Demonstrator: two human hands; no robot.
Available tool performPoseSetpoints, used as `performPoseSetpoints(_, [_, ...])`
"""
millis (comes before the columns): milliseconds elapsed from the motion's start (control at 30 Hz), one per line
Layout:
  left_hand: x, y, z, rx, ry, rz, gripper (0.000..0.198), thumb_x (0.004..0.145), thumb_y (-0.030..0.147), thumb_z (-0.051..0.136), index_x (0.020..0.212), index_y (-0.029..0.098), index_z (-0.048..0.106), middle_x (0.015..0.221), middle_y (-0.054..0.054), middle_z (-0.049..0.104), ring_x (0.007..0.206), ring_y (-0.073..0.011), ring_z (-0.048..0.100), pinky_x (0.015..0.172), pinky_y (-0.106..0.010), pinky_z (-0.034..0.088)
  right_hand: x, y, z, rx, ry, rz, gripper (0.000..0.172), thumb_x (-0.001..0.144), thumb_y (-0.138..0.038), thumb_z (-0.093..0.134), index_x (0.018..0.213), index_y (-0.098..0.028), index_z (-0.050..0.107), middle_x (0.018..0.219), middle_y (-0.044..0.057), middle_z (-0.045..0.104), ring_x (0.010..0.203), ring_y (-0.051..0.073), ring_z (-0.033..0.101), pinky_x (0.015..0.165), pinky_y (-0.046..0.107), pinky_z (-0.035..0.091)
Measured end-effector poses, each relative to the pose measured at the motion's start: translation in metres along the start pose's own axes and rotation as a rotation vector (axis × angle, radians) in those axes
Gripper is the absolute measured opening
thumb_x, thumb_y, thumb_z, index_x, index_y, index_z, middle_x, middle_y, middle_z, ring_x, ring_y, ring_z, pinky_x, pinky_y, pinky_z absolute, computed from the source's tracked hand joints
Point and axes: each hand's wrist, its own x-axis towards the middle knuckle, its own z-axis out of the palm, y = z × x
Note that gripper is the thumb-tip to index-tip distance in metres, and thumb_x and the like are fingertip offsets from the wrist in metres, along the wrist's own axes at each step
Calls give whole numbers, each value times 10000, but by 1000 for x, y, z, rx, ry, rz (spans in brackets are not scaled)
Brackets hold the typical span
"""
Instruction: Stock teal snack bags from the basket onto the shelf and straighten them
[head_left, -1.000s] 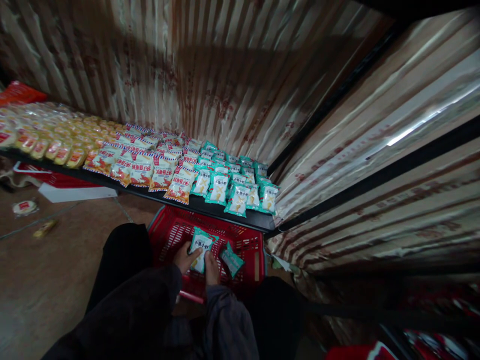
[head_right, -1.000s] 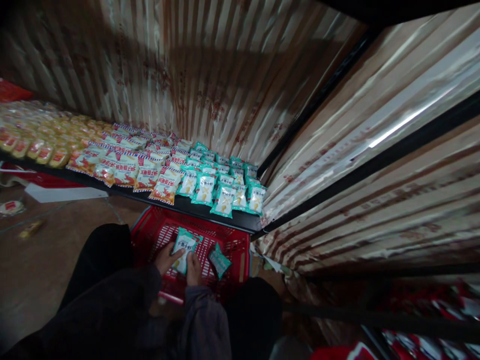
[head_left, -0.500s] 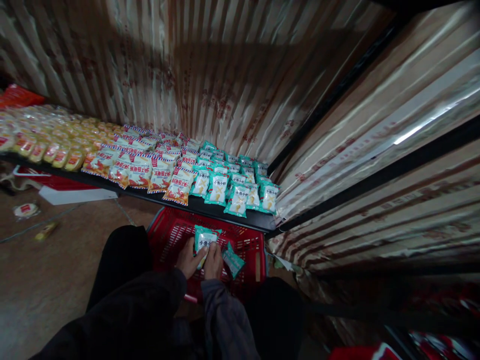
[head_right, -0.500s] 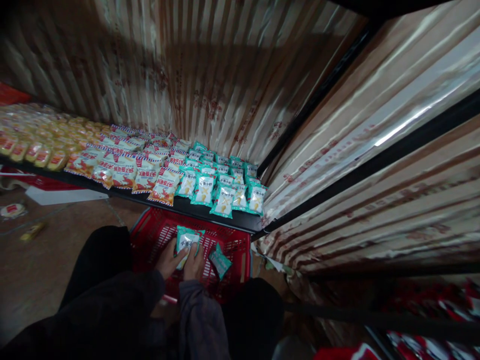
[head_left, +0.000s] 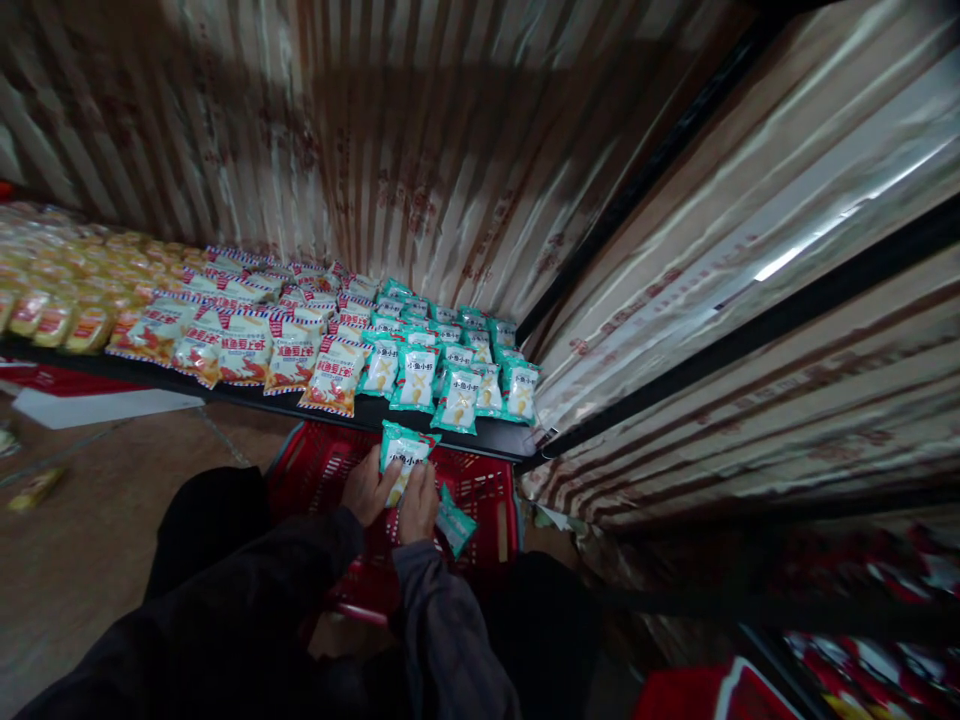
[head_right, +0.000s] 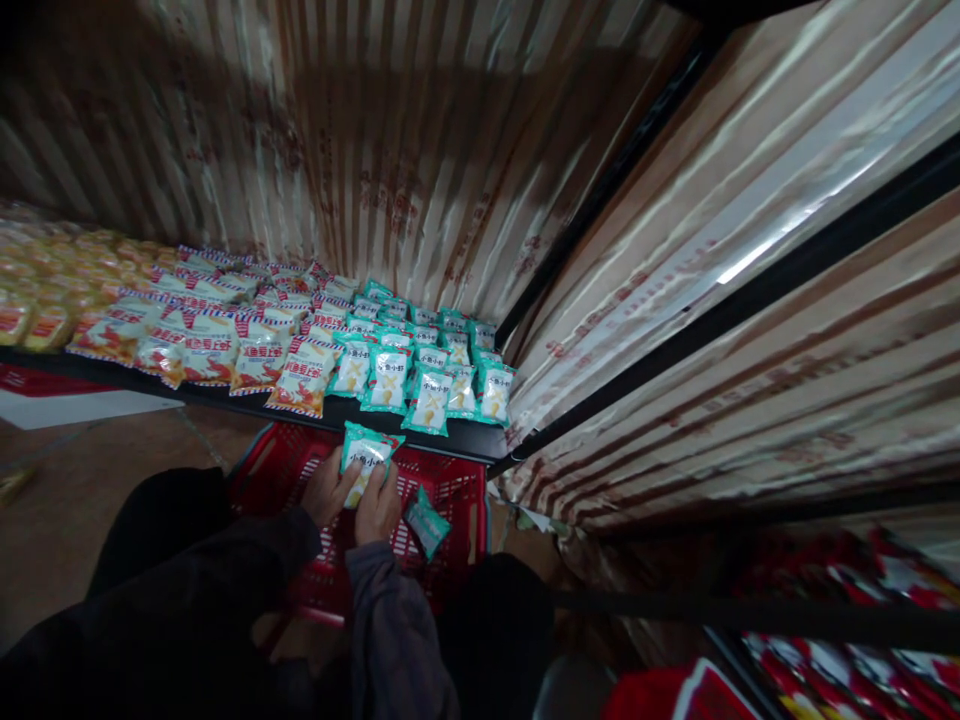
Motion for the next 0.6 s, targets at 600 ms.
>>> performPoseSetpoints(600, [53,-2,-29,136,132,149,591,924,397,415,1443,134,312,1325,-145,529,1239,-253,512,1028,-371,414,38,-29,41,-11,-22,-184,635,897,-559,385,1376,-146,433,1356,166,534,1232,240,511,1044,387,376])
